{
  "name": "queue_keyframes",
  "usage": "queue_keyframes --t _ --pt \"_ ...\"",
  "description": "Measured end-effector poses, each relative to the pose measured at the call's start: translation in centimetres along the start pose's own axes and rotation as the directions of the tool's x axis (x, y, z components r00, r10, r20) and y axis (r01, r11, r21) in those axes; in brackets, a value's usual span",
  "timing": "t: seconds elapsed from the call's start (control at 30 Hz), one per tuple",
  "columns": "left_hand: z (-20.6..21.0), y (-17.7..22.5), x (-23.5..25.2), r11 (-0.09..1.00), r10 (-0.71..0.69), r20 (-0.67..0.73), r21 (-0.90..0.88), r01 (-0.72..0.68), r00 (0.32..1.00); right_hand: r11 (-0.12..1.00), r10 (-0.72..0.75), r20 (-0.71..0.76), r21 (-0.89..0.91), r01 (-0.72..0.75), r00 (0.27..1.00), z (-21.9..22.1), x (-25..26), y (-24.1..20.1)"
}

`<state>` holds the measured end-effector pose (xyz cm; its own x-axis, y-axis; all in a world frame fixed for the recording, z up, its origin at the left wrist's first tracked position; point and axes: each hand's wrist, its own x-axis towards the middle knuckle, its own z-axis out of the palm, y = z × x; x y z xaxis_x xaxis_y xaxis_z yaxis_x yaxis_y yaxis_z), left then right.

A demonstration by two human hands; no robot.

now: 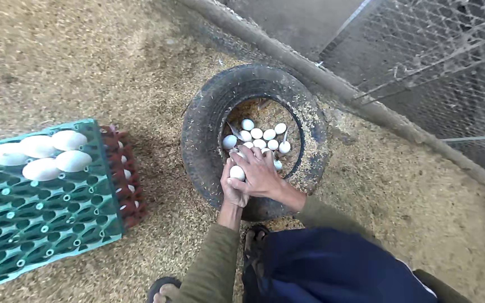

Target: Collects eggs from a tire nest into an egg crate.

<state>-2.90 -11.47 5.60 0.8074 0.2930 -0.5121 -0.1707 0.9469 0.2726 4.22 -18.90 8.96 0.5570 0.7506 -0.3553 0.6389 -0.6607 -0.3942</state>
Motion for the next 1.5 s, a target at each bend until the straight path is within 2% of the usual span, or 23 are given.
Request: queue_keyframes --t 0.07,0.13,0.2,0.27,0.3,0.4,0.5,0.6,0.77,0.87,0.93,1.0,1.07,1.1,1.17,1.23,1.3,1.37,1.5 --pt "0.1 -0.1 -0.3 1.000 -0.017 0.003 0.013 0.017 1.000 0.999 0.009 0.076 0.034 -0.012 0.997 -0.8 -0.3 -0.2" --pt "0.1 0.3 -0.6 0.994 -0.111 0.027 -0.017 0.111 0.993 0.981 0.010 0.117 0.190 -0.032 0.993 -2.6 -0.3 0.7" --pt "-0.8 0.9 -0.7 0.967 -0.247 0.108 -0.034 0.252 0.963 0.945 0.070 0.013 0.320 -0.070 0.997 -3.7 0.6 4.2" --pt "-1.6 1.7 -1.0 0.947 -0.321 0.194 0.040 0.320 0.927 0.956 0.195 -0.049 0.231 -0.179 0.980 -4.2 2.5 9.2" --pt "-1.7 2.2 -1.0 0.941 -0.337 0.233 0.092 0.325 0.912 0.961 0.237 -0.021 0.151 -0.231 0.971 -4.3 3.7 11.5" --pt "-1.7 3.6 -1.1 0.919 -0.378 0.342 0.252 0.303 0.860 0.964 0.248 0.199 -0.150 -0.221 0.948 -1.8 8.1 17.6" --pt "-1.5 5.0 -1.6 0.897 -0.424 0.424 0.318 0.306 0.800 0.956 0.245 0.321 -0.237 -0.172 0.915 0.3 9.4 18.8" --pt "-1.0 6.8 -2.7 0.901 -0.418 0.505 0.334 0.275 0.755 0.958 0.213 0.393 -0.266 -0.111 0.895 0.8 10.2 20.2" --pt "0.2 12.1 -5.0 0.930 -0.326 0.571 0.336 0.148 0.754 0.951 0.165 0.496 -0.308 -0.005 0.853 0.3 9.6 18.7" --pt "-0.1 16.8 -6.5 0.937 -0.198 0.582 0.348 -0.021 0.789 0.946 0.124 0.495 -0.320 0.047 0.860 1.2 9.3 19.7" --pt "-0.7 21.3 -8.0 0.894 -0.100 0.513 0.423 -0.149 0.852 0.943 0.095 0.500 -0.323 0.083 0.861 1.9 9.5 20.8" --pt "-1.3 26.7 -9.8 0.782 0.009 0.391 0.570 -0.250 0.920 0.944 0.072 0.492 -0.316 0.100 0.868 2.3 9.5 21.6" --pt "-1.0 32.2 -11.5 0.564 0.153 0.240 0.775 -0.284 0.959 0.946 0.067 0.474 -0.311 0.096 0.878 2.4 9.4 21.9" --pt "-0.5 34.7 -12.1 0.418 0.233 0.138 0.879 -0.228 0.963 0.946 0.065 0.462 -0.311 0.093 0.884 2.6 9.4 22.1" --pt "0.2 38.8 -12.2 0.095 0.369 -0.054 0.995 0.020 0.928 0.949 0.066 0.442 -0.305 0.081 0.895 2.7 9.5 22.2" --pt "-0.7 41.8 -10.8 -0.167 0.442 -0.170 0.949 0.267 0.881 0.949 0.093 0.445 -0.309 0.056 0.891 2.6 9.5 21.7" --pt "-2.4 43.6 -8.9 -0.380 0.466 -0.221 0.824 0.420 0.856 0.944 0.107 0.464 -0.325 0.057 0.880 2.5 9.8 21.4" --pt "-3.6 44.3 -7.3 -0.499 0.472 -0.224 0.730 0.468 0.853 0.939 0.115 0.459 -0.339 0.054 0.881 2.5 9.9 21.3" --pt "-4.7 44.6 -5.4 -0.577 0.466 -0.274 0.627 0.524 0.841 0.961 0.151 0.347 -0.270 -0.056 0.925 1.3 9.2 21.4"
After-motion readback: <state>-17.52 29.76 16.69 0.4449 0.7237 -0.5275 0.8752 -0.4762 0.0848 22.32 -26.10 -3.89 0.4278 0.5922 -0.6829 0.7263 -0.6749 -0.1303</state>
